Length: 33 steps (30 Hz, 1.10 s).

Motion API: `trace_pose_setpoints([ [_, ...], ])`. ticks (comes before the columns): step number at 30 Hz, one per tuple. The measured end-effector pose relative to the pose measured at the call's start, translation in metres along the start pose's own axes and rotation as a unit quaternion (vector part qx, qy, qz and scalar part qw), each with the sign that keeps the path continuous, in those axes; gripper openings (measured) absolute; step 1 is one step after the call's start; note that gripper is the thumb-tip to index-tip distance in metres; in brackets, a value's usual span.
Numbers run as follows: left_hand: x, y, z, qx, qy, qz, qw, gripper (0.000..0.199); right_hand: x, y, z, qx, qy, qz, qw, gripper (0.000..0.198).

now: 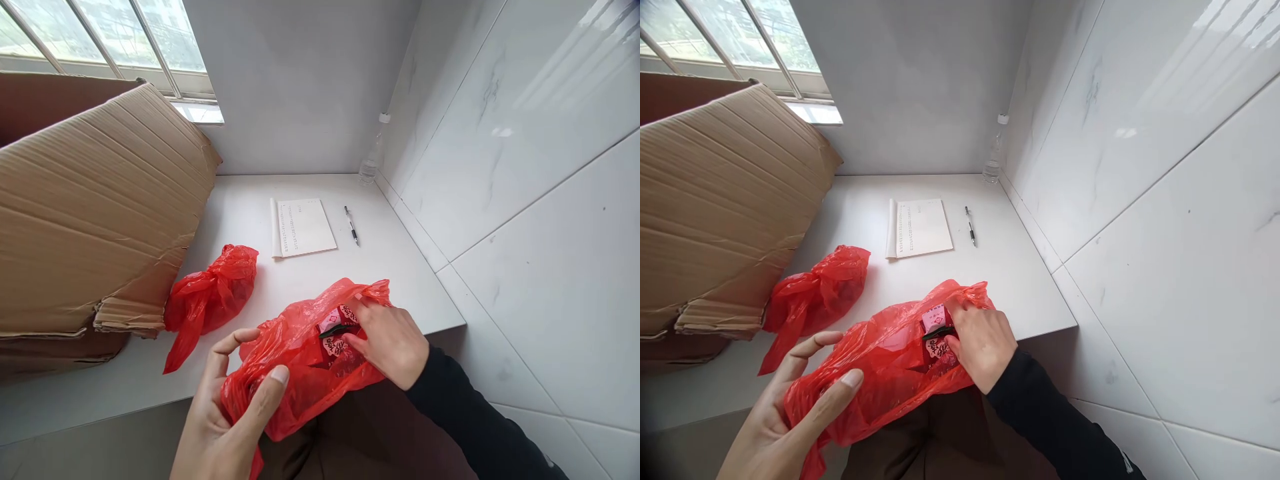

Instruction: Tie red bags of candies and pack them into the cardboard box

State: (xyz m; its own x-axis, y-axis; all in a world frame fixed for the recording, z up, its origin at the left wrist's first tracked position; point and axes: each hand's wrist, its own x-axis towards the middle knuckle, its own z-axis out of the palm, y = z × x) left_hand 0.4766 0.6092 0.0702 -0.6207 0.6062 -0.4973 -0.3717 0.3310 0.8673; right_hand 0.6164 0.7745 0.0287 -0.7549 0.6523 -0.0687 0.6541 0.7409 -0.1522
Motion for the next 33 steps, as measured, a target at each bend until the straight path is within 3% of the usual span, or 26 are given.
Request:
trace_pose_setpoints([
  [3, 0.01, -0.015, -0.004, -0.019, -0.012, 0.007, 1.0, 0.068, 0.002, -0.001, 0.0, -0.02, -0.01, 0.018, 1.0, 0.019],
  [6, 0.016, -0.022, -0.008, -0.026, -0.033, 0.03, 0.999, 0.065, 0.001, -0.004, -0.004, -0.013, -0.007, 0.028, 1.0, 0.022],
  [10, 0.009, -0.01, -0.001, -0.035, -0.026, 0.027, 0.999, 0.054, 0.001, -0.009, -0.006, 0.005, 0.012, -0.007, 1.0, 0.03],
  [14, 0.0, 0.003, 0.009, -0.06, -0.012, 0.002, 0.998, 0.054, 0.005, -0.011, -0.001, 0.017, 0.012, -0.023, 1.0, 0.021],
  [21, 0.01, -0.007, 0.0, -0.06, -0.023, 0.019, 0.998, 0.057, 0.008, -0.012, -0.002, 0.042, 0.034, -0.056, 0.997, 0.023],
  [27, 0.002, 0.004, 0.007, -0.069, -0.018, 0.023, 0.997, 0.054, 0.011, -0.018, 0.001, 0.024, -0.001, -0.084, 0.996, 0.018],
  [33, 0.007, -0.001, -0.001, -0.057, -0.007, 0.039, 0.998, 0.067, 0.0, -0.018, -0.004, 0.13, 0.047, -0.102, 0.985, 0.02],
])
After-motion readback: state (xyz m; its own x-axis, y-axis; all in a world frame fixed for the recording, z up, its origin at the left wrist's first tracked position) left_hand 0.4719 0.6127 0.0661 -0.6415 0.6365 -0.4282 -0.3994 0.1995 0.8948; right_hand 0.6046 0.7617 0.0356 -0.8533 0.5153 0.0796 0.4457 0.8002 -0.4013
